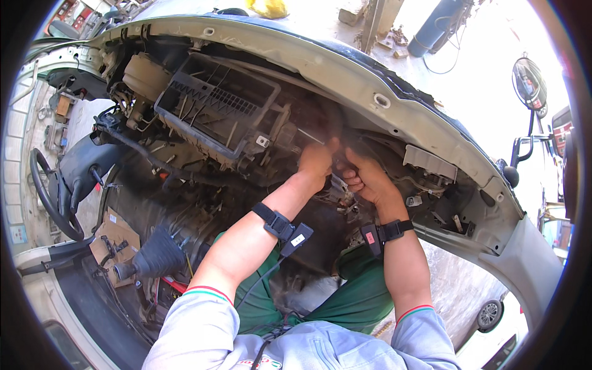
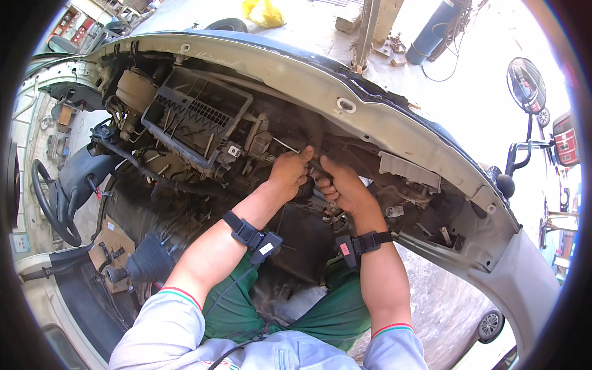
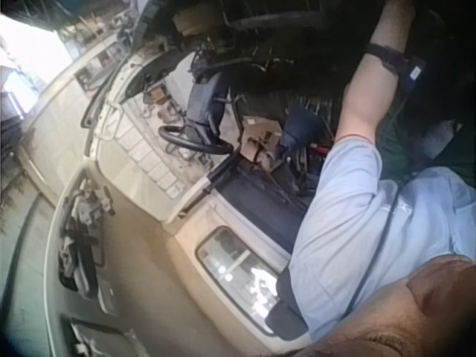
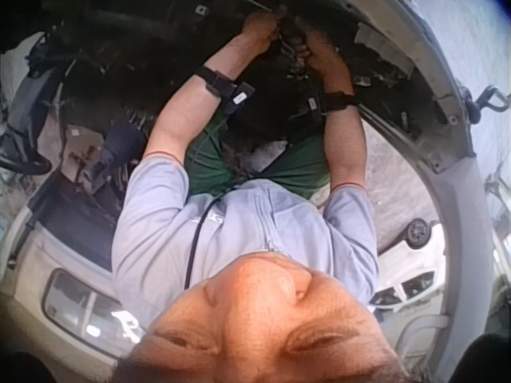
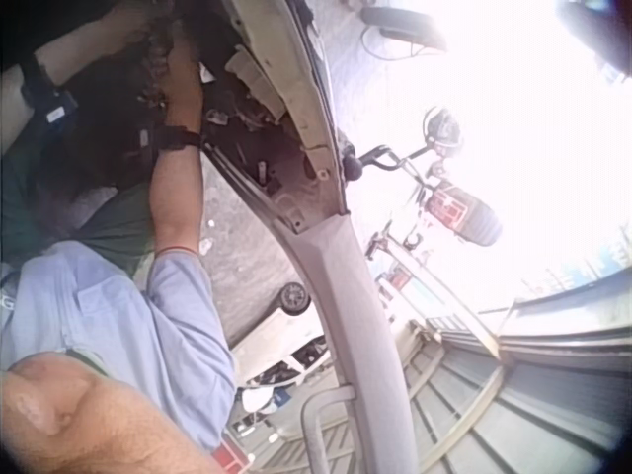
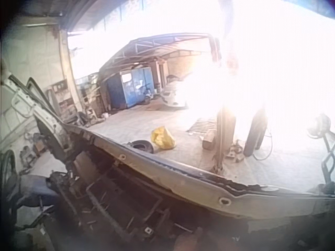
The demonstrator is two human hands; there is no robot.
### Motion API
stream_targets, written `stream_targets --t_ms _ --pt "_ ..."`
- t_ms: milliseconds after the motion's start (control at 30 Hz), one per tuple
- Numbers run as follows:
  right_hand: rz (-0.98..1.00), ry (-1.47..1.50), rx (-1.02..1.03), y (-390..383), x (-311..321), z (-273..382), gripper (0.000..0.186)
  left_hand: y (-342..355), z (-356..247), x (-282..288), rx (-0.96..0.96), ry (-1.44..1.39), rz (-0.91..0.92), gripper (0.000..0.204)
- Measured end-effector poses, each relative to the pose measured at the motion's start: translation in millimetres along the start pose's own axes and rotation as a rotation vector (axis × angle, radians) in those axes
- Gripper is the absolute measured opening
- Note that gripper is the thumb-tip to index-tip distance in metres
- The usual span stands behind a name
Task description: The person works under the dashboard of a vehicle by disconnecting wire harnesses and using a screwdriver to remove internal components. They pull at various wires and connectors to detach them from the vehicle's electrical system.
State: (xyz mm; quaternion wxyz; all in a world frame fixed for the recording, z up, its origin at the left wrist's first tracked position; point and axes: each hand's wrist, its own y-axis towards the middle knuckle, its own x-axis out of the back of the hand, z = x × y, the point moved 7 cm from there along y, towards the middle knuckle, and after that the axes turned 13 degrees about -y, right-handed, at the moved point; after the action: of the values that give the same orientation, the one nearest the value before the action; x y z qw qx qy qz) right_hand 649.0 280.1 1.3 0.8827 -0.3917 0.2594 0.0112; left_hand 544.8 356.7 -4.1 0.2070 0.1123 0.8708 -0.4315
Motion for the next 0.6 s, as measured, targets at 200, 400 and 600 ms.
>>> stream_targets --t_ms 200,400,600 --pt "-0.498 -0.637 0.490 -4.2 0.5 23.4 0.023 -12.3 -5.3 -7.1 0.034 -0.020 -0.016 0.032" --pt "-0.519 -0.476 0.505 -18.9 -7.3 38.9 0.022 -9.3 -11.3 -2.9 -0.042 -0.006 -0.011 0.034" --pt "-0.165 0.020 0.190 2.1 -4.0 8.3 0.021 -5.7 -6.6 -1.7 -0.017 -0.021 -0.013 0.032"
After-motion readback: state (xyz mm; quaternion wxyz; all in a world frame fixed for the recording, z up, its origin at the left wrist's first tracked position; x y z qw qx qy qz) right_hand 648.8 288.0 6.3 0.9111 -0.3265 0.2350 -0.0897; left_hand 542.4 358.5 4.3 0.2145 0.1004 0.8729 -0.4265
